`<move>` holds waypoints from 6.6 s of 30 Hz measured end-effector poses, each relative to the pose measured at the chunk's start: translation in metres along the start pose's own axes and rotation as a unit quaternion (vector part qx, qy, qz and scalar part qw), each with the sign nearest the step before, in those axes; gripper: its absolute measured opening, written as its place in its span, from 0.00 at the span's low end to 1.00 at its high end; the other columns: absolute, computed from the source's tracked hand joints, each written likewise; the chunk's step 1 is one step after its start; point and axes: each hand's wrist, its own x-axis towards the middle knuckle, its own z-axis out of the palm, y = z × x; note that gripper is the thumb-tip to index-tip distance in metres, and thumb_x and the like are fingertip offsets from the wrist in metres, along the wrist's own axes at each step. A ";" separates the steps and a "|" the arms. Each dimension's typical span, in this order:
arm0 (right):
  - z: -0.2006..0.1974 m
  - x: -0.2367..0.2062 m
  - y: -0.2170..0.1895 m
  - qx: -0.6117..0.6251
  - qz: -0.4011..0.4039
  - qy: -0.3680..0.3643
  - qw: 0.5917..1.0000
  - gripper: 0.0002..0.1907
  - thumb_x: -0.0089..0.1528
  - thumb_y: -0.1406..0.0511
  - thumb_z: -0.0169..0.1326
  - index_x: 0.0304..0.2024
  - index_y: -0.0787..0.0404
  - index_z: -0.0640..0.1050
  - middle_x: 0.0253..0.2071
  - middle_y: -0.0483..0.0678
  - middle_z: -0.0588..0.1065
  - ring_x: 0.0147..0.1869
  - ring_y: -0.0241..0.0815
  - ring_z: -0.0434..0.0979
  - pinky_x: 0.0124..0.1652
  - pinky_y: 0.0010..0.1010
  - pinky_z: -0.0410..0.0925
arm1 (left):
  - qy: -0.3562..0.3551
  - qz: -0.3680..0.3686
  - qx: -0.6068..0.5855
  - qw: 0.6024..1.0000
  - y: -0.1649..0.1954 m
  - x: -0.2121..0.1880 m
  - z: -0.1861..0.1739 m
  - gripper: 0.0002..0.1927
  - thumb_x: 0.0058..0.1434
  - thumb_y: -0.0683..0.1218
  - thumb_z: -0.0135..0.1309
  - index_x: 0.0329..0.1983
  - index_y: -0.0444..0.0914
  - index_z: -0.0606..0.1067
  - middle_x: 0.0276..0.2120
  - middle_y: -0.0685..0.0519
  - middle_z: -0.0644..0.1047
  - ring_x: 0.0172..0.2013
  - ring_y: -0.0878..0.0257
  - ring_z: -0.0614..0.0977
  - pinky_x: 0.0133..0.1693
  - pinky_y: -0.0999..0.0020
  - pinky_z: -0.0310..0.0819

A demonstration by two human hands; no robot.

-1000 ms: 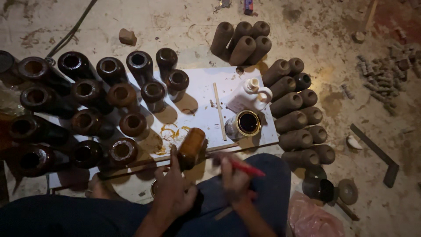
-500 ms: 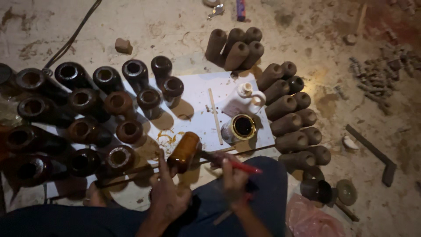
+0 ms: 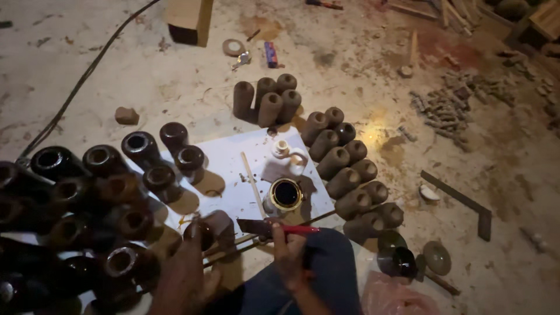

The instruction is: The person paints the exterior of cylindrical ceramic vases using a brush and dark liquid from a can. They rotate each vase to apply the coating evenly, then place it among others on the floor.

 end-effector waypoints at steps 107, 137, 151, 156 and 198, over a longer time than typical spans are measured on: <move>-0.074 -0.024 -0.041 -0.261 -0.220 -0.230 0.911 0.11 0.71 0.68 0.50 0.52 0.70 0.77 0.44 0.55 0.80 0.43 0.45 0.82 0.42 0.31 0.74 | 0.048 0.128 0.006 0.991 0.077 -0.093 0.113 0.26 0.41 0.43 0.62 0.45 0.34 0.69 0.41 0.41 0.76 0.49 0.47 0.76 0.50 0.43 0.59; -0.076 -0.006 -0.044 -0.012 -0.032 -0.155 0.987 0.12 0.69 0.65 0.50 0.45 0.68 0.80 0.38 0.49 0.81 0.40 0.36 0.81 0.39 0.27 0.74 | 0.108 0.158 0.030 0.981 0.080 -0.081 0.104 0.29 0.35 0.45 0.65 0.41 0.36 0.68 0.41 0.42 0.75 0.47 0.45 0.75 0.46 0.41 0.60; -0.063 -0.015 -0.069 0.002 0.022 -0.146 0.989 0.11 0.67 0.67 0.51 0.46 0.65 0.80 0.40 0.51 0.81 0.43 0.44 0.83 0.42 0.33 0.76 | 0.005 0.112 0.067 0.991 0.037 -0.061 0.135 0.37 0.36 0.52 0.67 0.52 0.44 0.69 0.47 0.50 0.76 0.51 0.54 0.77 0.42 0.45 0.62; -0.066 -0.032 -0.065 -0.094 -0.178 -0.205 0.958 0.10 0.67 0.68 0.54 0.48 0.67 0.81 0.43 0.54 0.80 0.45 0.48 0.83 0.44 0.35 0.76 | 0.100 0.171 0.010 0.980 0.040 -0.055 0.128 0.47 0.25 0.49 0.71 0.55 0.34 0.71 0.45 0.42 0.76 0.51 0.45 0.77 0.42 0.36 0.59; -0.048 0.001 -0.124 -0.194 -0.233 -0.263 0.916 0.10 0.64 0.64 0.57 0.40 0.67 0.80 0.31 0.53 0.77 0.32 0.42 0.75 0.33 0.31 0.67 | 0.087 0.192 0.102 0.972 0.081 -0.065 0.082 0.35 0.34 0.50 0.67 0.48 0.34 0.71 0.43 0.42 0.76 0.52 0.46 0.75 0.54 0.39 0.60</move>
